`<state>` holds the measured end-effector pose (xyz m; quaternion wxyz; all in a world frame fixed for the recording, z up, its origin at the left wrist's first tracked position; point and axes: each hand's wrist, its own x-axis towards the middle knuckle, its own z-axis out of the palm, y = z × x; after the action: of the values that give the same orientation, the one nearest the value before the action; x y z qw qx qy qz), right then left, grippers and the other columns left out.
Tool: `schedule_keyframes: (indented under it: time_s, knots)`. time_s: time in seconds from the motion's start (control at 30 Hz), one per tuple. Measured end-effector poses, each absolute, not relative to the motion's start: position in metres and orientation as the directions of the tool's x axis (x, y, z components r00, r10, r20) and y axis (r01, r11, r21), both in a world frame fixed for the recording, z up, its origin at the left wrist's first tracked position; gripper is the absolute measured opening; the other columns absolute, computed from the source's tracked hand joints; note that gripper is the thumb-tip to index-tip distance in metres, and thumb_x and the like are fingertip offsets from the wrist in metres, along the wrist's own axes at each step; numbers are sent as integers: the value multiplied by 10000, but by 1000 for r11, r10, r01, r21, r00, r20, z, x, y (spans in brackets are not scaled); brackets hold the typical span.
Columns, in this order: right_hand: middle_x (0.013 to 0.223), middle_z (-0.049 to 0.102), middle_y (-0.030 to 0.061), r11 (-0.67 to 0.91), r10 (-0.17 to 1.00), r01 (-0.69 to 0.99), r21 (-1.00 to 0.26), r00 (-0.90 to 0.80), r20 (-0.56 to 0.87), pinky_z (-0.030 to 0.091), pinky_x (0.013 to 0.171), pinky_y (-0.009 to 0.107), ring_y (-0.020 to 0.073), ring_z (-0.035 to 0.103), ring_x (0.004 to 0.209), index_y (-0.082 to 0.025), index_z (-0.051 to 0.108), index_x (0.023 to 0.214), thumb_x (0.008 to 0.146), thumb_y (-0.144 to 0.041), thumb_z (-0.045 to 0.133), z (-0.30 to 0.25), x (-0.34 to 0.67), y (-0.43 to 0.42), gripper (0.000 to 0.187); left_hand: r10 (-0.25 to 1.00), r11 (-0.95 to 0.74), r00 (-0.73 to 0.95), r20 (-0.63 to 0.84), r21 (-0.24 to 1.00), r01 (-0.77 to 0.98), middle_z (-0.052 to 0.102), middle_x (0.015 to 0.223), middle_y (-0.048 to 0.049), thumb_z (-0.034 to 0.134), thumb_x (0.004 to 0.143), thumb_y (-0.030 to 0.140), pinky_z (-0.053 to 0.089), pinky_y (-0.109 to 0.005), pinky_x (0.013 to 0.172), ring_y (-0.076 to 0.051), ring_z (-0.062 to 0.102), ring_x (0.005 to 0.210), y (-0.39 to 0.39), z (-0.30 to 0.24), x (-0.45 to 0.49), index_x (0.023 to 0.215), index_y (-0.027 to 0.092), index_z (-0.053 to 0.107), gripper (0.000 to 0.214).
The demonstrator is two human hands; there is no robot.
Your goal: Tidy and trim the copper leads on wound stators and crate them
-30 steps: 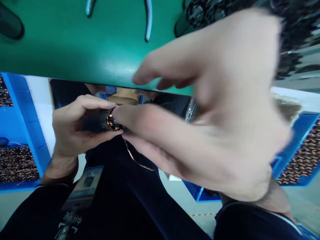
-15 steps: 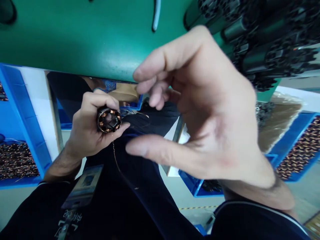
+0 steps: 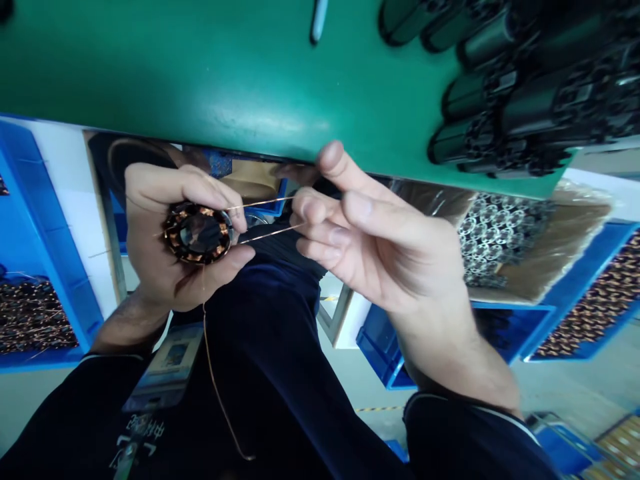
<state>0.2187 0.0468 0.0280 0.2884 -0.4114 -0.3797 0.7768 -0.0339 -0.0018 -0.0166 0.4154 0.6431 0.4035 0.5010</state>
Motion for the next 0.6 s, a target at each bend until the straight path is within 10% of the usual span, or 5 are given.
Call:
schedule_keyframes:
  time_s: [0.27, 0.43, 0.53, 0.6]
  knots:
    - [786, 579, -48, -564, 749, -101, -819, -481, -457, 447, 519, 285, 107, 372, 571, -336, 772, 1173, 962, -461, 905, 16, 226, 39, 278, 894, -429, 180, 411, 899, 81, 723, 1174, -20, 735, 1099, 386, 703, -390, 885, -194, 800, 1000, -1, -24, -21, 1315, 330, 557, 285]
    - [1210, 747, 18, -63, 954, 320, -945, -259, -152, 602, 789, 340, 167, 650, 883, -388, 829, 1369, 949, -170, 896, 48, 205, 30, 478, 863, -504, 206, 461, 815, 287, 740, 1116, -27, 715, 1098, 321, 675, -423, 846, -210, 784, 943, -1, -29, -20, 1325, 289, 571, 271]
    - [1627, 660, -8, 149, 885, 505, -850, -451, -113, 630, 1047, 406, 184, 707, 994, -435, 585, 1741, 1063, -164, 724, 70, 197, 25, 744, 871, -489, 224, 437, 815, 311, 725, 1170, -43, 708, 1115, 303, 689, -425, 937, -224, 775, 1083, -1, -25, -23, 1314, 295, 589, 232]
    - [1524, 739, 38, 172, 783, 489, -855, -595, -182, 660, 979, 426, 187, 738, 916, -321, 453, 1827, 1126, -189, 588, 77, 194, 28, 726, 873, -485, 216, 437, 824, 293, 698, 1208, -59, 740, 1107, 307, 696, -402, 960, -216, 751, 1150, 0, -21, -24, 1287, 294, 619, 217]
